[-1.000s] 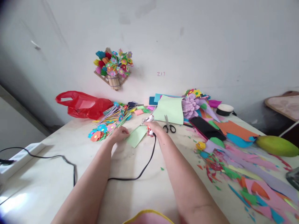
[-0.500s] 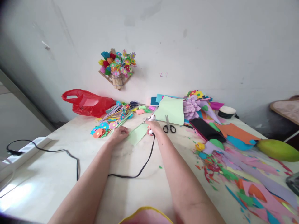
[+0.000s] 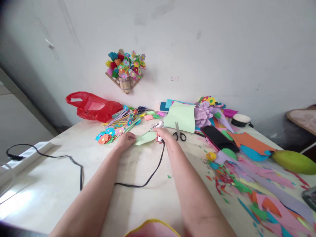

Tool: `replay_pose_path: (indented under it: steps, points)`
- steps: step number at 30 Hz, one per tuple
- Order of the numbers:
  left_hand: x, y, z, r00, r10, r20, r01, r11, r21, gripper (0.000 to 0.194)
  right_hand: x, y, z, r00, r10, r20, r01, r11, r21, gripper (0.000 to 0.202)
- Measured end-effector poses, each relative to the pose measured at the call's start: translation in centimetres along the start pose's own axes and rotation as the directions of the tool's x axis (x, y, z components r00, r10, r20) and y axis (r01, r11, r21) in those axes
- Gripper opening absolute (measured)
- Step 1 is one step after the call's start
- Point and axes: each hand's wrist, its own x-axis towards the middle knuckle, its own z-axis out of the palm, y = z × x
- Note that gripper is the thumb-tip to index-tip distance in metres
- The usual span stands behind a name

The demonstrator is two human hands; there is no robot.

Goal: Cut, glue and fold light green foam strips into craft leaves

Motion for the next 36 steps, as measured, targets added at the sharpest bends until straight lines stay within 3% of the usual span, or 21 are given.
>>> replay_pose_path:
  steps: [6, 14, 26, 36]
  points:
    - [0.2, 0.2, 0.0, 0.999, -0.050, -0.017, 0.051, 0.996, 0.074, 0.016, 0.1, 0.0, 0.0, 1.000, -0.010, 0.017, 0.010, 1.000, 0.003, 0.016]
    - [0.3, 0.6, 0.0, 0.997, -0.002, -0.073, 0.015, 0.984, 0.176, 0.019, 0.1, 0.0, 0.2, 0.998, -0.001, 0.070, 0.002, 1.000, -0.013, 0.018]
    - [0.5, 1.0, 0.8, 0.992, 0.025, -0.126, -0.003, 0.985, 0.172, 0.018, 1.0, 1.0, 0.5, 0.995, 0.013, 0.095, -0.018, 0.998, 0.055, 0.019]
    - [0.3, 1.1, 0.6, 0.994, 0.007, -0.108, 0.018, 0.975, 0.223, 0.019, 1.3, 1.1, 0.1, 0.998, 0.037, -0.054, -0.031, 0.993, 0.113, 0.027]
